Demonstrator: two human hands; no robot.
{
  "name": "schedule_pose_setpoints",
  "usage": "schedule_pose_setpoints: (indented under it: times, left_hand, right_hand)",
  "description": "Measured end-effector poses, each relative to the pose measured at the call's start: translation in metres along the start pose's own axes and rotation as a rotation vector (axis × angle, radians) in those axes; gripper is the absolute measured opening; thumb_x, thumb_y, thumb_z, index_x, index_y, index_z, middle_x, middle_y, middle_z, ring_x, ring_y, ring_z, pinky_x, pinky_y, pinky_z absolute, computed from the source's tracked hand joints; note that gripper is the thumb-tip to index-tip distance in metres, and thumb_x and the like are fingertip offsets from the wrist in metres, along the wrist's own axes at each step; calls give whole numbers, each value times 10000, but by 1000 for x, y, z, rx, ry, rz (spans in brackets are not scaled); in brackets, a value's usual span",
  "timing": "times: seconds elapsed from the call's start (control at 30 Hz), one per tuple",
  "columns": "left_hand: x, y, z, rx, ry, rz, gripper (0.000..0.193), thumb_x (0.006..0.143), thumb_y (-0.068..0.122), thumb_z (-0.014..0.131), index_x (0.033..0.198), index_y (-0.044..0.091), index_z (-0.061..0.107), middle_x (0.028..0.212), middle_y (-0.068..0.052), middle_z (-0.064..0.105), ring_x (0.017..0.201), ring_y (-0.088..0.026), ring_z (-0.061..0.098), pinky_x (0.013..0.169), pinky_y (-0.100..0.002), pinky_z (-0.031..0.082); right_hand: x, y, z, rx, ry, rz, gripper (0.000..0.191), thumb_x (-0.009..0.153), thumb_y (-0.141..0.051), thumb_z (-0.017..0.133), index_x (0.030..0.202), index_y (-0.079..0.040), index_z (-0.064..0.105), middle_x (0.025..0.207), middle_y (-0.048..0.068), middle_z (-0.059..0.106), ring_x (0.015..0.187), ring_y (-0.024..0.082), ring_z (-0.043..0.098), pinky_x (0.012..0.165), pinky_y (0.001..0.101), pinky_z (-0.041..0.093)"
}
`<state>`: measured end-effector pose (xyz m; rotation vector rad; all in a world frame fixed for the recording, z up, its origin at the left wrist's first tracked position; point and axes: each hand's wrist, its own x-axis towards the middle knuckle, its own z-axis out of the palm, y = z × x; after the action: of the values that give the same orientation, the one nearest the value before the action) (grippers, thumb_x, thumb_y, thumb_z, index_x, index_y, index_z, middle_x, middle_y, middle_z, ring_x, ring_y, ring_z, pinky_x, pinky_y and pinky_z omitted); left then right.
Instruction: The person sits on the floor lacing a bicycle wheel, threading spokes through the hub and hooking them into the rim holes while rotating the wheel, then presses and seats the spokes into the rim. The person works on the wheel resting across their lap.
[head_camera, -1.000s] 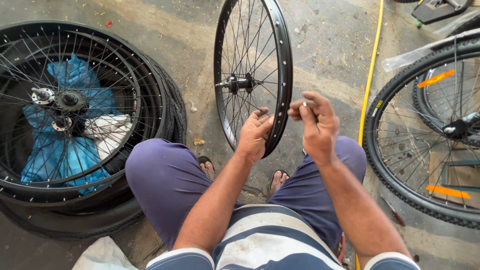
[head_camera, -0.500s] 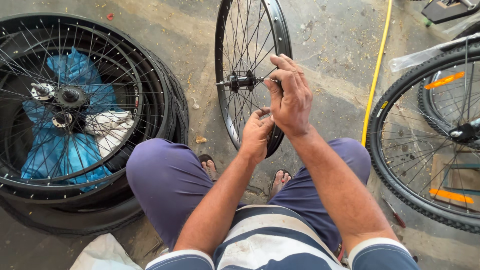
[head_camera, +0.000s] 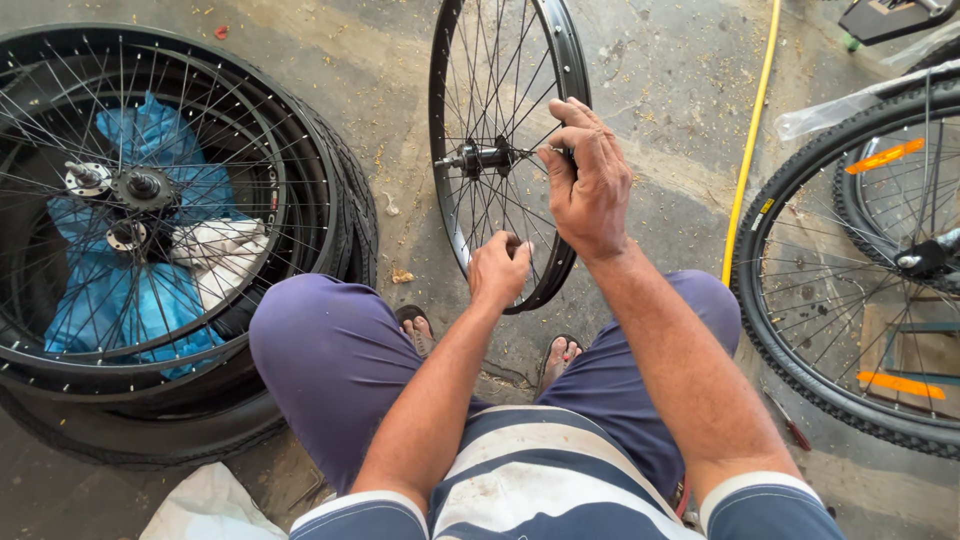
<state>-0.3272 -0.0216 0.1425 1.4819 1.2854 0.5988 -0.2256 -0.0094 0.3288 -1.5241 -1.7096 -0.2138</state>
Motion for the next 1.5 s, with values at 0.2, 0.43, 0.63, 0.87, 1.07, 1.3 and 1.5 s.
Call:
schedule_pose_setpoints:
  times: [0.2,0.43,0.63,0.87,1.07,1.3,1.5]
  left_hand:
    - [-12,14,4,-1,233,117,210,845,199,645,946,18,671,779,-135,711,762,-336,701,765,-454,544]
    - [-19,22,5,-402,59,143,210,939,203,618,1043,22,637,955,-82,683,848,-169,648,786,-323,533]
    - [-27,6,21,-859,-428,38,156,1032,149,597,1135,32,604,911,8,606,799,-59,550,700,-223,470]
    - [-31,-3,37,-960,-488,1,139,1069,142,576,1142,23,578,895,15,619,753,-32,562,657,-203,481]
    - [-21,35,23,-1268,-562,-104,200,1008,92,627,1176,27,541,969,-52,689,831,-116,689,758,-280,603]
    - [-26,68,7,-1300,-598,-230,239,987,97,654,1183,17,542,931,-53,702,774,-118,719,599,-227,569]
    - [-36,65,16,-1260,-590,-162,223,1022,106,666,1198,9,570,886,-20,683,724,-58,666,553,-189,525]
  right_hand:
    - [-6,1,-5,12,-14,-2,148,1040,-127,729,1075,-52,606,1375,148,678,1373,362,604,1138,459,498]
    - [-10,11,-4,5,8,13,141,1042,-119,727,1074,-58,605,1383,141,677,1377,348,604,1141,450,498]
    - [-11,25,-13,0,19,31,146,1030,-88,732,1068,-57,595,1375,139,685,1375,346,610,1142,455,500]
    - [-11,28,-22,20,24,49,159,1036,-98,740,1084,-52,595,1384,136,677,1378,356,607,1140,454,497]
    - [-31,24,-42,148,113,171,152,985,-40,788,1087,-22,677,1273,117,674,1187,273,626,1026,375,510]
    - [-122,7,-75,677,113,641,161,977,42,745,1133,17,715,979,38,716,861,76,657,792,215,550]
    - [-148,-3,-81,710,59,841,160,952,58,699,1108,24,718,968,52,741,830,91,699,775,227,585]
